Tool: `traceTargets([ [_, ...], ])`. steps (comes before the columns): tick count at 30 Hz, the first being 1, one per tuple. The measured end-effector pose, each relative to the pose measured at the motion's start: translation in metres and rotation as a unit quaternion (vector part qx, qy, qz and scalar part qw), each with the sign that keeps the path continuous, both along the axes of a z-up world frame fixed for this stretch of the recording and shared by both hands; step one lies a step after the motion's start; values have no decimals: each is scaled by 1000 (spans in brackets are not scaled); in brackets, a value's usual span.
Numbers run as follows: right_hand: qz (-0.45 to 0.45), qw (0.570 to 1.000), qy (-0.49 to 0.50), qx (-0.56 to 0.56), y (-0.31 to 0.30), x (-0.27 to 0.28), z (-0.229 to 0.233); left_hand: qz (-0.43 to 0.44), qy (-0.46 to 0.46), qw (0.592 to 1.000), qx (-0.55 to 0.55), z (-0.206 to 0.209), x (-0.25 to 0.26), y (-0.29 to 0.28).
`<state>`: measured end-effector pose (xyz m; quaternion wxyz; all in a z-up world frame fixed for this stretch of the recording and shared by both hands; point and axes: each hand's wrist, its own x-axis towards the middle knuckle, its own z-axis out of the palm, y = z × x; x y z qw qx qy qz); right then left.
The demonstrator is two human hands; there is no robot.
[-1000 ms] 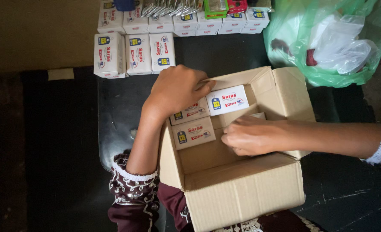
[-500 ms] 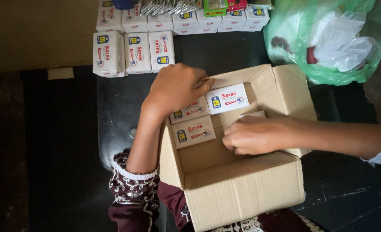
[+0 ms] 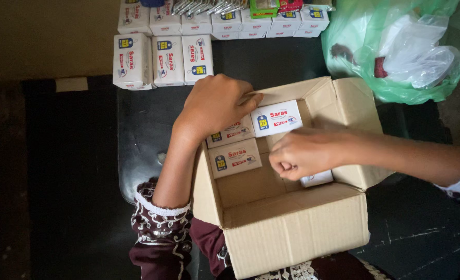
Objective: The person places small white boxes labeled 'Saras' into a larger cardboard box, arranging them in neat rows. They continue adding boxes until the larger box is filled, then briefly adjust a yellow tube and other items on the table.
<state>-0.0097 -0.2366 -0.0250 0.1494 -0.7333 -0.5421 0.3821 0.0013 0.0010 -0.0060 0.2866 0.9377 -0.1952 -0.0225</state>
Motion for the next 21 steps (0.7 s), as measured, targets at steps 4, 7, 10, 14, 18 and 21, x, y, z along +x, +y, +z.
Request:
traceTargets([
  [4,-29,999,-2,-42,-1,2,8,2,-17,1000,0,0,0,1],
  [7,-6,999,31,-24,2,-4,5,1,-14,1000,3,0,-1,0],
  [10,31,998,21,-44,3,-10,5,2,-11,1000,0,0,-1,0],
  [14,61,995,-29,-74,5,-15,4,1,-14,1000,-3,-1,-2,0],
  [18,66,993,-51,-77,3,-21,0,1,-16,1000,-5,0,-1,0],
  [21,82,992,-58,-70,7,-21,-2,1,-9,1000,-1,0,-2,1],
])
